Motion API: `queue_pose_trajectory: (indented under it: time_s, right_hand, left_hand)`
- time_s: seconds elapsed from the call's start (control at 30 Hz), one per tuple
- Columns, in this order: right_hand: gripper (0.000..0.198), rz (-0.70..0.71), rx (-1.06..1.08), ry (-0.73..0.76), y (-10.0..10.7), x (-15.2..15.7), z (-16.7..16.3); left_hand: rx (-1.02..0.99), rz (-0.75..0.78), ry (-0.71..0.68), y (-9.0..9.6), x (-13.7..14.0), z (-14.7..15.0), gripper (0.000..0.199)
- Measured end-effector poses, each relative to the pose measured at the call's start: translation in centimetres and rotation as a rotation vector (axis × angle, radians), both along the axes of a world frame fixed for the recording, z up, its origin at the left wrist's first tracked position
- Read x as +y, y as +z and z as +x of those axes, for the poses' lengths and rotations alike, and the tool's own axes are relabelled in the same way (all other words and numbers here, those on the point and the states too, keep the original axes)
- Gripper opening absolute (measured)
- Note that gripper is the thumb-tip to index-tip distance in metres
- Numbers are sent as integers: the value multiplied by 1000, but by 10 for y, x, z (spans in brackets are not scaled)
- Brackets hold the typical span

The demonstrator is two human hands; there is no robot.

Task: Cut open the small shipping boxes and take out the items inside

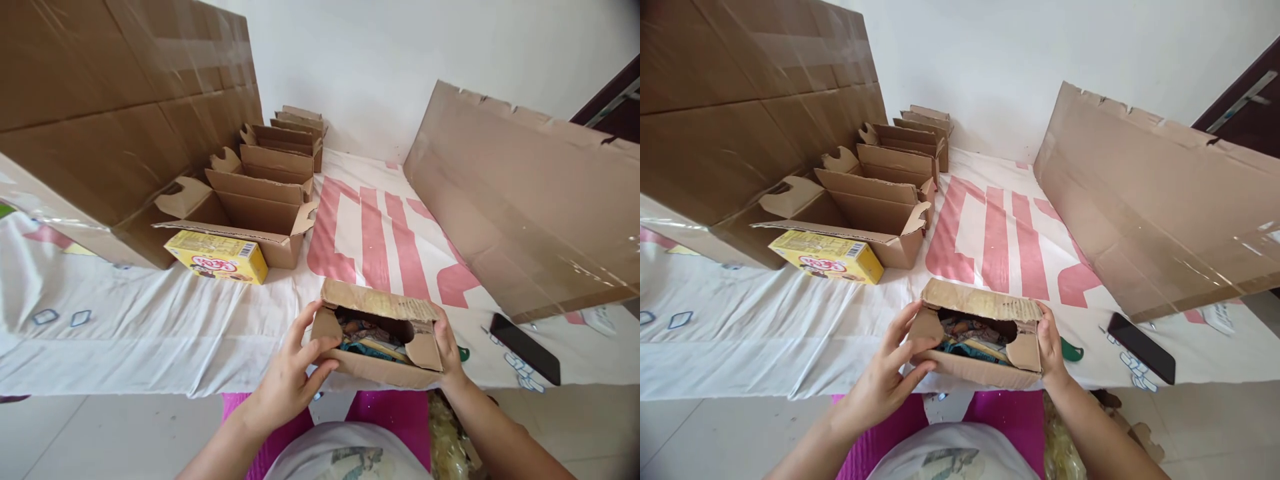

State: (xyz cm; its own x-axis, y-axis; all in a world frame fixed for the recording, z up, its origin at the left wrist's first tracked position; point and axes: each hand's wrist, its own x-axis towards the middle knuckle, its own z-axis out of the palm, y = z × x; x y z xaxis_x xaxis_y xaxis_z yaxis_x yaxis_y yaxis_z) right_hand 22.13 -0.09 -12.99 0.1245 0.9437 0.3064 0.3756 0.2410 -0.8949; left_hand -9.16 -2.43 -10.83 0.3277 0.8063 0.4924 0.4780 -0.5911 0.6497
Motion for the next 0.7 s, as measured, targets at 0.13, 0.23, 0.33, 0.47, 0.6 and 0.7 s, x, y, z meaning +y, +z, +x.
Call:
queue_pose_trajectory:
  time_s: [0.13,0.23,0.33,0.47,0.6,0.7]
  right_hand:
    - [54,70,-97,61,16,-1,-6]
    - [56,143,-137,183,31,-5,-11]
    - [51,180,-171,304,45,-9,-16]
    - [64,191,-302,432,51,-11,-26]
    - [55,212,-380,473,47,-11,-30]
    - [51,246,-269,328,43,-9,-29]
  left_hand:
    - [-130,-35,64,-3,11,-15,8]
    - [-403,-142,139,-18,25,-36,12]
    - [-651,-298,153,-35,35,-58,21]
    - [-827,-430,157,-49,36,-71,23]
    - [-797,-417,182,-47,30,-69,26]
    - [-645,-320,184,-39,25,-63,23]
